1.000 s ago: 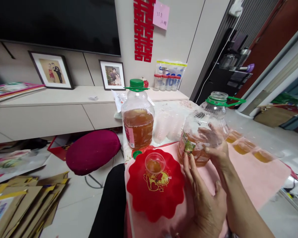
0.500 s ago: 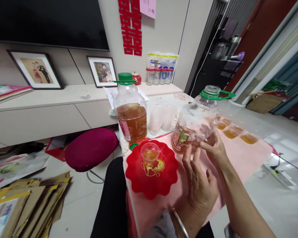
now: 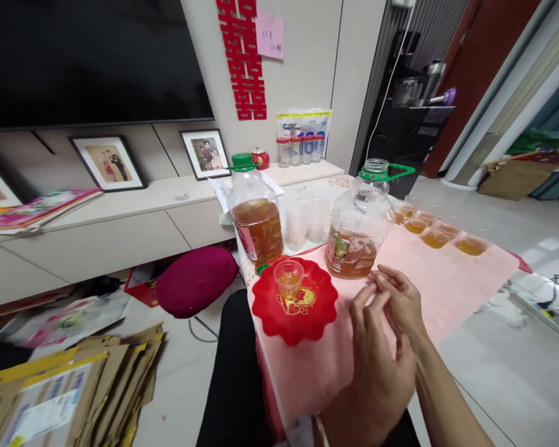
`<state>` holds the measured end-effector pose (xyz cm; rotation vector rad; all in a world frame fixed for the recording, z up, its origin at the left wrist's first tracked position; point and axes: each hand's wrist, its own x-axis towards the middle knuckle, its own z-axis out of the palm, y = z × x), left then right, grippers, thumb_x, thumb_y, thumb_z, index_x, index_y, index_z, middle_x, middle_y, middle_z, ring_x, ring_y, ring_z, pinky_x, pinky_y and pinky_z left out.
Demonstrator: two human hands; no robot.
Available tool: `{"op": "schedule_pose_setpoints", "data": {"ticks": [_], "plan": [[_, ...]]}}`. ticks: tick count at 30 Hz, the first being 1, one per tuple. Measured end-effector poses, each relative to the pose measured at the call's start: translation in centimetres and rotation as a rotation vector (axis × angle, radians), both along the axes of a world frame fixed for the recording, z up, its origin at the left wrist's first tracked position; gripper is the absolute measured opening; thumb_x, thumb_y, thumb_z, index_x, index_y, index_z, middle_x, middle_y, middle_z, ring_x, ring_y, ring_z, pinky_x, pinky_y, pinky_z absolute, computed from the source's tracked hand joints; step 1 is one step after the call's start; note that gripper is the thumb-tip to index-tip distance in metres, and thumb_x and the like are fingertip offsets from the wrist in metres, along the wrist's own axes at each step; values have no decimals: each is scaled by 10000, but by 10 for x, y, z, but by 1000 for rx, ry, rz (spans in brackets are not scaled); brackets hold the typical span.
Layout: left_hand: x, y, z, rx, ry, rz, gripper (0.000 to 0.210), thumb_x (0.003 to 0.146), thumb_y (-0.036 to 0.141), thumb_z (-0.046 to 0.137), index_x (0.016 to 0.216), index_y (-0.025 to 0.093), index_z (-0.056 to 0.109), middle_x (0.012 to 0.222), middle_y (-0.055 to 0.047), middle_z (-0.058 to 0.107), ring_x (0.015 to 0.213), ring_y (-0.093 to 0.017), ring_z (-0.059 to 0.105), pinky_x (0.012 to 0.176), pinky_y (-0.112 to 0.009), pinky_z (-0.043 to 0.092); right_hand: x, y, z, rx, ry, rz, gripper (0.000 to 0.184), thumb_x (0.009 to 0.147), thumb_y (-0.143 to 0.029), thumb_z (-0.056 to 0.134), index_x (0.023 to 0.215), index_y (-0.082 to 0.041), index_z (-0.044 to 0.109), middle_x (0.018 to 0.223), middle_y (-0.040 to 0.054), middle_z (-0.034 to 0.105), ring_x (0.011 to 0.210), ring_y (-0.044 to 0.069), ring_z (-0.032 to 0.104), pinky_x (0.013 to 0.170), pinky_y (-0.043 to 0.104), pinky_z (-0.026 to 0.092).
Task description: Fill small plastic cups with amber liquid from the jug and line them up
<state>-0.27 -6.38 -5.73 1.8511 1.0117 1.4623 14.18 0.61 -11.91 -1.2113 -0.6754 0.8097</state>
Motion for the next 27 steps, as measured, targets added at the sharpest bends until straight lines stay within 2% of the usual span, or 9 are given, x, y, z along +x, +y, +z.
{"op": "schedule_pose_setpoints", "data": {"ticks": [2, 5, 7, 9, 12, 15, 17, 21, 27], "plan": [[-21, 4, 7, 49, -6, 97, 707, 765, -10, 552, 1423, 244, 501, 1444, -93, 558, 1406, -161, 540, 1219, -295, 503, 0, 1, -1, 9, 20, 6, 291, 962, -380, 724, 1167, -179, 673, 1075, 29, 712, 899, 161, 694, 806, 371, 617], [-58, 22, 18, 122, 35, 294, 519, 862, 70, 573, 1358, 222, 546, 1430, -109, 548, 1372, -184, 556, 1195, -359, 513, -1, 0, -2, 19, 36, 12, 279, 966, -386, 720, 1145, -177, 676, 1039, 20, 711, 854, 148, 686, 776, 352, 613], [-83, 39, 24, 155, 70, 432, 504, 877, 125, 624, 1365, 220, 544, 1430, -106, 543, 1370, -197, 555, 1190, -389, 512, -2, -1, -2, 25, 38, 15, 278, 967, -393, 718, 1137, -176, 677, 1025, 17, 711, 839, 143, 683, 765, 346, 611], [-105, 56, 28, 128, 88, 505, 588, 863, 182, 673, 1428, 208, 515, 1482, -131, 502, 1414, -247, 530, 1213, -466, 495, -3, -1, -3, 31, 36, 16, 281, 969, -400, 715, 1134, -176, 678, 1017, 15, 710, 830, 141, 681, 758, 342, 609], [-126, 75, 29, -48, 104, 480, 761, 808, 307, 733, 1501, 160, 455, 1532, -180, 439, 1464, -320, 477, 1261, -561, 436, -3, 0, -4, 37, 30, 16, 286, 971, -409, 711, 1136, -177, 677, 1019, 15, 708, 827, 140, 677, 754, 340, 606], [-133, 88, 26, -255, 114, 408, 946, 741, 387, 715, 1575, 109, 363, 1551, -205, 401, 1496, -343, 439, 1308, -567, 371, -4, 1, -5, 32, 17, 15, 292, 973, -416, 707, 1139, -178, 675, 1027, 18, 708, 832, 141, 676, 755, 341, 606], [-132, 94, 23, -335, 107, 363, 1047, 701, 423, 696, 1608, 77, 305, 1566, -217, 392, 1510, -352, 422, 1325, -559, 342, -5, 1, -5, 23, -2, 19, 295, 973, -419, 706, 1140, -178, 674, 1036, 21, 708, 841, 144, 678, 760, 344, 606], [-129, 106, 17, -410, 49, 295, 1218, 617, 502, 720, 1624, 23, 229, 1557, -260, 421, 1466, -376, 481, 1300, -557, 380, -6, 1, -3, 10, -65, 37, 303, 971, -421, 707, 1151, -180, 675, 1084, 34, 711, 900, 161, 689, 797, 367, 613], [-130, 121, 6, -565, -52, 204, 1355, 496, 555, 761, 1629, 77, 193, 1507, -267, 506, 1403, -404, 562, 1225, -593, 461, -10, 1, -2, -2, -131, 51, 303, 968, -418, 712, 1154, -182, 676, 1107, 40, 710, 931, 170, 692, 817, 379, 614]]}}
